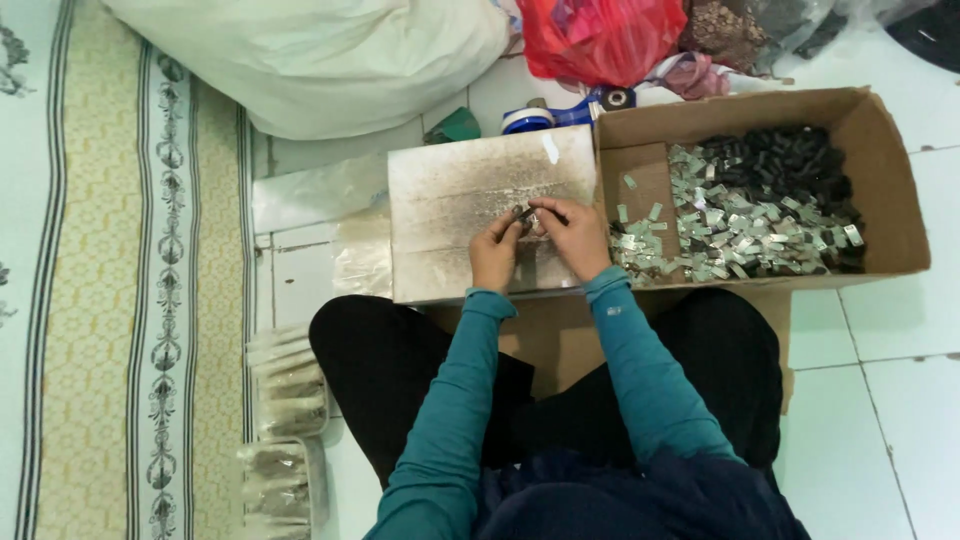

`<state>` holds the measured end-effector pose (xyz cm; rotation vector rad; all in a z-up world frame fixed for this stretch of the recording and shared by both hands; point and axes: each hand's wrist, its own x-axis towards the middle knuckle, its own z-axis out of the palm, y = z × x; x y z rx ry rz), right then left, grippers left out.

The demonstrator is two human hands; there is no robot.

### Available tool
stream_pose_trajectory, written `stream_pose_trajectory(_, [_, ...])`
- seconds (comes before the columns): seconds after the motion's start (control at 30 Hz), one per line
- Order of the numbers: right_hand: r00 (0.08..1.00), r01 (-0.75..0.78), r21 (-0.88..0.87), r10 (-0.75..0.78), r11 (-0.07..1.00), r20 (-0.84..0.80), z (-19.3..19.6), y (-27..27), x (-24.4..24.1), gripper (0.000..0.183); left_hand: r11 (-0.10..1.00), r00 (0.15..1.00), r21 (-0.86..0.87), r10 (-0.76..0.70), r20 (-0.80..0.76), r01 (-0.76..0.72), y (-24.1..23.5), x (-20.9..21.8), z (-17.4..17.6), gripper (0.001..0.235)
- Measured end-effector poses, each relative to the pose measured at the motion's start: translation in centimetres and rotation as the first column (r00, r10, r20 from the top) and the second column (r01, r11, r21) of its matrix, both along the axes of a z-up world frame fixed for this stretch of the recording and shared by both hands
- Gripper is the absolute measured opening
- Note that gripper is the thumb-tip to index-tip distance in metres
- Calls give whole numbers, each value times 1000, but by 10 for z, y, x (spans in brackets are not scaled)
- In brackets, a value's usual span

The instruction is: The person sits on the floor and sorts small metallic rectangular pieces from a cardboard box into clear plastic bags. They place the filled bags aside and continue the process with additional pieces.

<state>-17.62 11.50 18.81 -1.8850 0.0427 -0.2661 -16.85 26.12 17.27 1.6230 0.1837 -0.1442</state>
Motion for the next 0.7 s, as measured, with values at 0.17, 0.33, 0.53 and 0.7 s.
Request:
stream_pose_trajectory(0.17, [992,-82,-178,97,981,81,8,39,15,41,981,997,193,-30,76,15,41,15,8,38])
stream_pose_trajectory(0.33, [993,-77,-261,98,962,68,-2,31,31,42,976,997,215,-34,70,18,54,31,7,39])
stream_pose_trajectory(0.53, [989,61,-346,-10,936,146,-9,-40,24,27,989,990,146,-36,135,16,23,28,26,36])
stream_pose_trajectory(0.7, [987,110,-463,-150,879,-50,-52,-158,3,20,920,907,282,-342,246,270,-62,23,19,31])
